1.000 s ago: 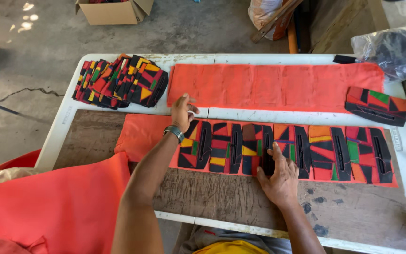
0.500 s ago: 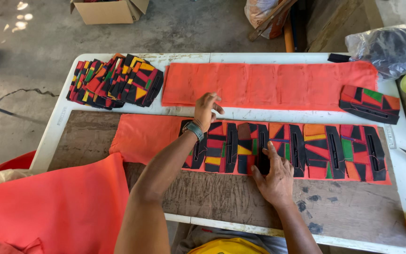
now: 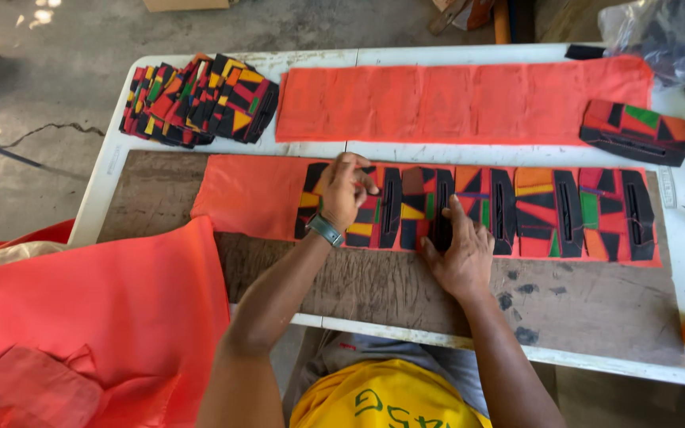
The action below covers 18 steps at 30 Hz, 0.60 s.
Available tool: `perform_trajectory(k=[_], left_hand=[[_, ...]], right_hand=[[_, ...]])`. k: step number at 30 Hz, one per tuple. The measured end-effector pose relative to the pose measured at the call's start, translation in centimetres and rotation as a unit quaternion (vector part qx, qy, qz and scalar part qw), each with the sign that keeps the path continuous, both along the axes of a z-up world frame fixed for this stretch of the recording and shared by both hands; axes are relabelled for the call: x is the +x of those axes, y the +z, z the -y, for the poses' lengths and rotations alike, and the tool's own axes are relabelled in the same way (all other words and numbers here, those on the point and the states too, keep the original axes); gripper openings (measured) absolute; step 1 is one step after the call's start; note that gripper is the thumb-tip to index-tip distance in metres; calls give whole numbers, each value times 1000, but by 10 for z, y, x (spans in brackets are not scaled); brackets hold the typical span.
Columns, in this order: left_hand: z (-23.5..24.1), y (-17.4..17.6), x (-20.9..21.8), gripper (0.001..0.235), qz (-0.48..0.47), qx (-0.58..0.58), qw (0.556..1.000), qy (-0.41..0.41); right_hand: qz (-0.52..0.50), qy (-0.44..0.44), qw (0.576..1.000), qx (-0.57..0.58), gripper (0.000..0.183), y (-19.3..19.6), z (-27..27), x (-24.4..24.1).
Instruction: The person assembles small patterned fabric pouches by applying adhesive from a small jar to the edges and pressing them onto a long orange fabric strip. The person repeatedly picks up pouches, applies adhesive, and secures them in a row along the strip.
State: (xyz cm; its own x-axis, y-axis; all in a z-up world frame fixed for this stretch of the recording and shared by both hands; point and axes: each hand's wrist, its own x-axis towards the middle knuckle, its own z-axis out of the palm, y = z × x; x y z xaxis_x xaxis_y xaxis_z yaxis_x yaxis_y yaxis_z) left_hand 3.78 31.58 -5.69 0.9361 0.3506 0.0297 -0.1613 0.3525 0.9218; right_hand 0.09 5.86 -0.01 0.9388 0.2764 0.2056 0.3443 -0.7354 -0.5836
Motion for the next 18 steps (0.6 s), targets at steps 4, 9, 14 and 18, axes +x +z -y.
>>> perform_trajectory(k=[4, 9, 14, 18], left_hand=[[-2, 6, -18, 53, -8, 2, 1000, 16], [-4, 5, -49, 54, 58, 78, 994, 49], [-19, 4, -68, 49, 58, 102, 990, 83], [-44, 12, -67, 51, 22, 133, 990, 47]], right_hand=[[18, 6, 1000, -5, 92, -1, 2, 2], [40, 18, 999, 1, 94, -8, 3, 1], [24, 18, 999, -17, 94, -12, 5, -1], [19, 13, 999, -27, 94, -8, 2, 2]])
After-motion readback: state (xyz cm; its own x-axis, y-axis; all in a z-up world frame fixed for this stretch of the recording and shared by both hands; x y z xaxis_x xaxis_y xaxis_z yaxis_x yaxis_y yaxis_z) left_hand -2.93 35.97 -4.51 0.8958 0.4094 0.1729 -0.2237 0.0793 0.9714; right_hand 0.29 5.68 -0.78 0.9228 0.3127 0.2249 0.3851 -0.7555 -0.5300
